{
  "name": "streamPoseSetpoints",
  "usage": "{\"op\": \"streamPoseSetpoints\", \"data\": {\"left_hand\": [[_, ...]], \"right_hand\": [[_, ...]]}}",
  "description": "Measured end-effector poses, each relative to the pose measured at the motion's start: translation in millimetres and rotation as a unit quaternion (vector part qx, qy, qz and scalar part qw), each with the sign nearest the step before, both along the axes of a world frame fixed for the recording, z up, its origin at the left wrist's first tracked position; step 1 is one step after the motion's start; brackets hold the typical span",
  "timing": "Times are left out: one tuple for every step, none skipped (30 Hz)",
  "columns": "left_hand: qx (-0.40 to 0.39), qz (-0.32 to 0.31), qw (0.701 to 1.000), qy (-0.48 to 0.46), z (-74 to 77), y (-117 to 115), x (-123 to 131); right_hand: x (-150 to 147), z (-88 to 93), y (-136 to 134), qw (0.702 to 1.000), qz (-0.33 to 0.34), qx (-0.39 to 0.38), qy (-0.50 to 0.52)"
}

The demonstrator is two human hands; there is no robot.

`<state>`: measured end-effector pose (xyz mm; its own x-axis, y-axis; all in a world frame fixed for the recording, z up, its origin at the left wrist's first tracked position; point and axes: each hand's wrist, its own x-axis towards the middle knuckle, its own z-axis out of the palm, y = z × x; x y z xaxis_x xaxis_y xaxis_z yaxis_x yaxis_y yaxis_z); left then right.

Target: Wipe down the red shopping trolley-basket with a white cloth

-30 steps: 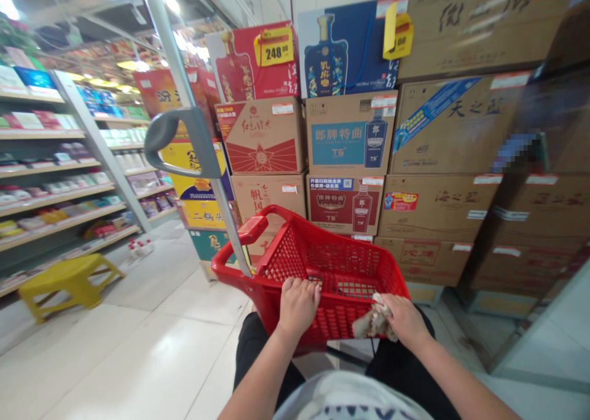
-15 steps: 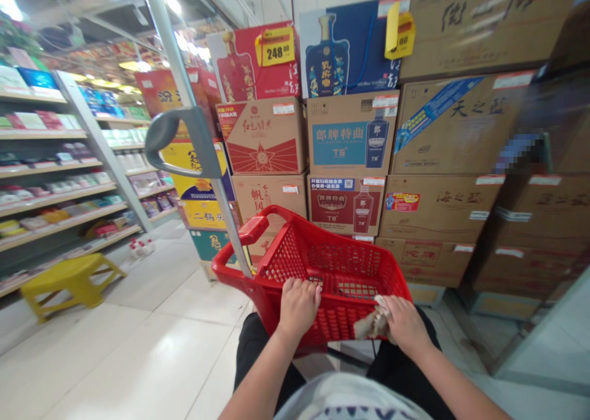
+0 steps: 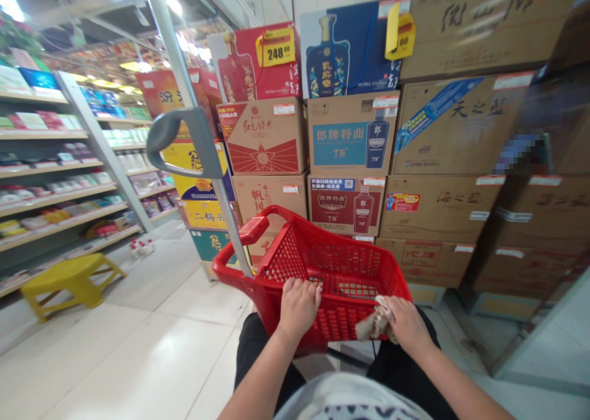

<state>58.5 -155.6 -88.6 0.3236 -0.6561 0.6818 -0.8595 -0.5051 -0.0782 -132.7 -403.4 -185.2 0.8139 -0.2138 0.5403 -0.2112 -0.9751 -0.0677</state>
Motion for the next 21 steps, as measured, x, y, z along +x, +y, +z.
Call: {"op": "streamPoseSetpoints", "data": {"left_hand": [[0.000,0.001,1.000,0.000,0.3,0,0],[-0.001,0.002,1.000,-0.001,0.6,0,0],[-0.001,0.003,1.000,0.000,0.9,0,-1],[-0.002,0.003,1.000,0.001,1.2,0,-1],[-0.001,0.003,1.000,0.002,1.4,0,-1],[-0.001,0.004,1.000,0.003,1.6,-1,-1],[-0.001,0.005,1.000,0.004,1.8,-1,-1],[-0.002,0.007,1.000,0.005,1.9,-1,-1],[-0.003,0.009,1.000,0.005,1.9,-2,-1],[-0.005,0.012,1.000,0.004,1.9,-2,-1],[-0.008,0.014,1.000,0.003,2.0,-2,-2],[-0.009,0.015,1.000,0.003,2.0,-3,-2],[-0.011,0.014,1.000,0.002,2.1,-3,-2],[-0.011,0.013,1.000,0.002,2.3,-3,-2],[-0.011,0.011,1.000,0.002,2.6,-3,-3],[-0.011,0.010,1.000,0.002,3.0,-3,-3],[-0.010,0.009,1.000,0.001,3.4,-2,-3],[-0.009,0.009,1.000,0.002,3.9,-2,-3],[-0.008,0.010,1.000,0.001,4.2,-2,-3],[-0.007,0.011,1.000,0.001,4.5,-1,-3],[-0.006,0.012,1.000,0.001,4.6,-1,-3]], "right_hand": [[0,5.6,2,1.000,-0.008,0.020,0.017],[1,12.3,3,0.998,-0.013,0.043,0.038],[2,19.7,3,0.996,-0.015,0.069,0.062],[2,27.1,3,0.991,-0.011,0.096,0.089],[3,34.0,3,0.986,-0.004,0.119,0.115],[3,39.8,2,0.981,0.002,0.136,0.137],[4,44.4,1,0.977,0.007,0.146,0.153],[4,47.6,0,0.976,0.010,0.148,0.162],[5,49.8,1,0.975,0.012,0.147,0.166],[6,51.2,3,0.976,0.016,0.143,0.165],[8,52.4,6,0.976,0.023,0.140,0.163],[10,53.8,11,0.977,0.033,0.135,0.161],[14,55.8,18,0.978,0.043,0.129,0.159],[18,58.4,25,0.979,0.051,0.121,0.159],[24,61.7,33,0.979,0.057,0.113,0.162],[29,65.7,41,0.979,0.060,0.104,0.167],[35,70.0,48,0.978,0.060,0.098,0.175],[41,74.5,55,0.976,0.058,0.096,0.184],[47,78.7,60,0.975,0.057,0.097,0.193],[52,82.6,65,0.973,0.056,0.100,0.202],[56,85.8,68,0.971,0.056,0.102,0.207]]}}
